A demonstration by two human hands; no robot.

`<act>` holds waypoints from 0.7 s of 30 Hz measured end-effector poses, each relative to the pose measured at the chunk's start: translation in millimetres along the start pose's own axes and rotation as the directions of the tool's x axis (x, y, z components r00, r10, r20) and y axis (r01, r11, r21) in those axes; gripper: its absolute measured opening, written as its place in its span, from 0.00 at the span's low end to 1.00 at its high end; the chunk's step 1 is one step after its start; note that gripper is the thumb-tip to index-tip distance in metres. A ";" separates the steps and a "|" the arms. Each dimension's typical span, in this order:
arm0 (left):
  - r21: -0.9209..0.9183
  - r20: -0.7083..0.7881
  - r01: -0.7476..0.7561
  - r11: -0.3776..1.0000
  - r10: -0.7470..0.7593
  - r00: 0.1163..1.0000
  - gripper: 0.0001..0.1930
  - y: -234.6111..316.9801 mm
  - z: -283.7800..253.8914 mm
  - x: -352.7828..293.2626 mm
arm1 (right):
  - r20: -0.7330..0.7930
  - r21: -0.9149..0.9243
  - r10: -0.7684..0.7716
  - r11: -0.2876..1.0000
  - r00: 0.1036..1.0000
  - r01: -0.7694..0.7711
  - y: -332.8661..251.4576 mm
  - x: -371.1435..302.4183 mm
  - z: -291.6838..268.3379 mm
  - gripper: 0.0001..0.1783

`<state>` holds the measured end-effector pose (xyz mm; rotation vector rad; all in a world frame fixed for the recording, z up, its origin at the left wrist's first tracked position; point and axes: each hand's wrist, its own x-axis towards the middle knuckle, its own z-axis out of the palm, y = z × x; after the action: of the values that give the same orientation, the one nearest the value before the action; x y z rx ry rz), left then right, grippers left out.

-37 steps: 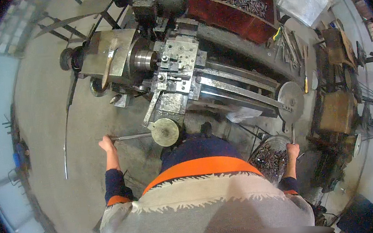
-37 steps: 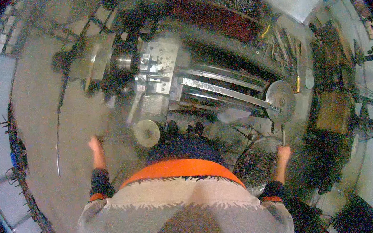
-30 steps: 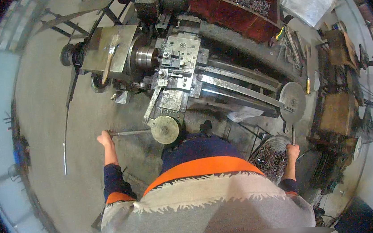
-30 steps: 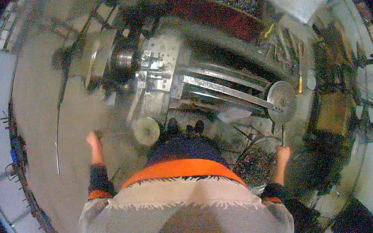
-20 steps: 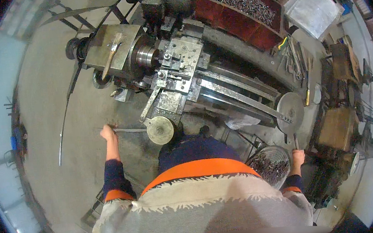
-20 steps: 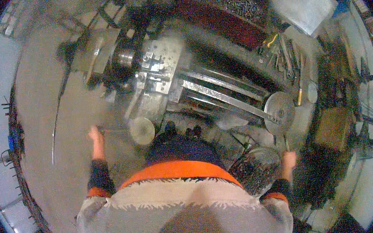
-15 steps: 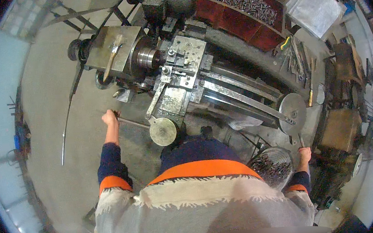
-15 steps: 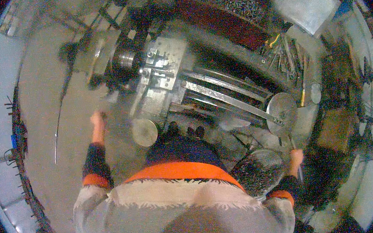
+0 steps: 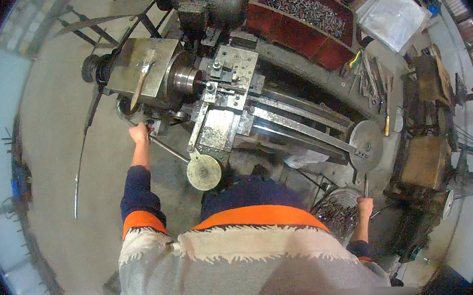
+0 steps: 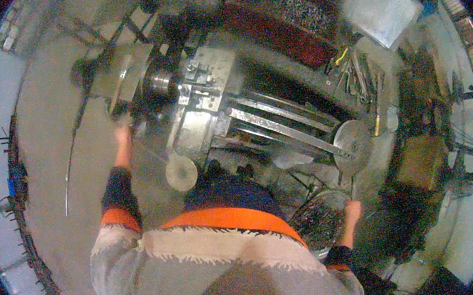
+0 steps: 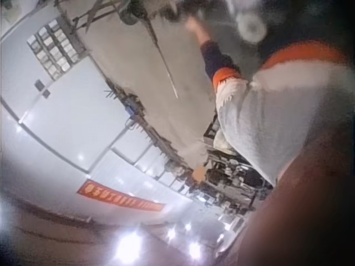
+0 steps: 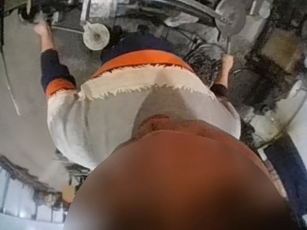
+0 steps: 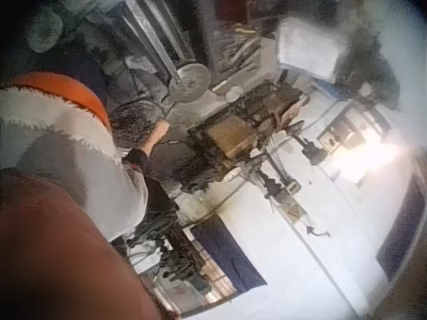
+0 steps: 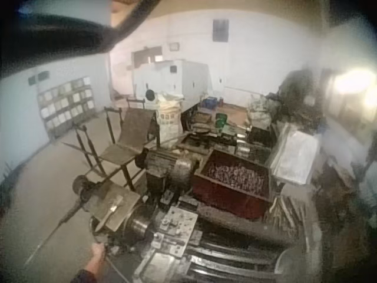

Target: The person operates a metal lathe, repeatedly loading small cylindrical metal pieces into the chuck, adjusting controls, and removing finished pieces. The person places the finished pieces into a metal basket on the floor.

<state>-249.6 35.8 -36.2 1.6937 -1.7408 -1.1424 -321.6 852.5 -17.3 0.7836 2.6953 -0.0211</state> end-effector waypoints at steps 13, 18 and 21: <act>0.181 0.150 -0.274 0.944 0.249 0.957 0.14 -70.1 25.4 50.3 | -0.027 -0.256 -0.085 0.964 0.996 0.075 -0.9 76.8 -58.7 0.18; 0.251 0.169 -0.256 0.934 0.218 0.961 0.12 -65.3 7.6 39.7 | -0.087 -0.447 0.004 0.893 0.996 -0.042 -35.7 97.0 -76.3 0.17; 0.342 0.209 -0.130 0.930 0.060 0.976 0.13 -14.5 -6.9 17.7 | -0.153 -0.370 0.061 0.922 0.986 -0.114 -40.0 83.9 -60.4 0.20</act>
<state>-238.1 18.5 -47.9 1.7167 -2.2399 -1.0251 -427.9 868.4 9.9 0.8040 2.6611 0.5780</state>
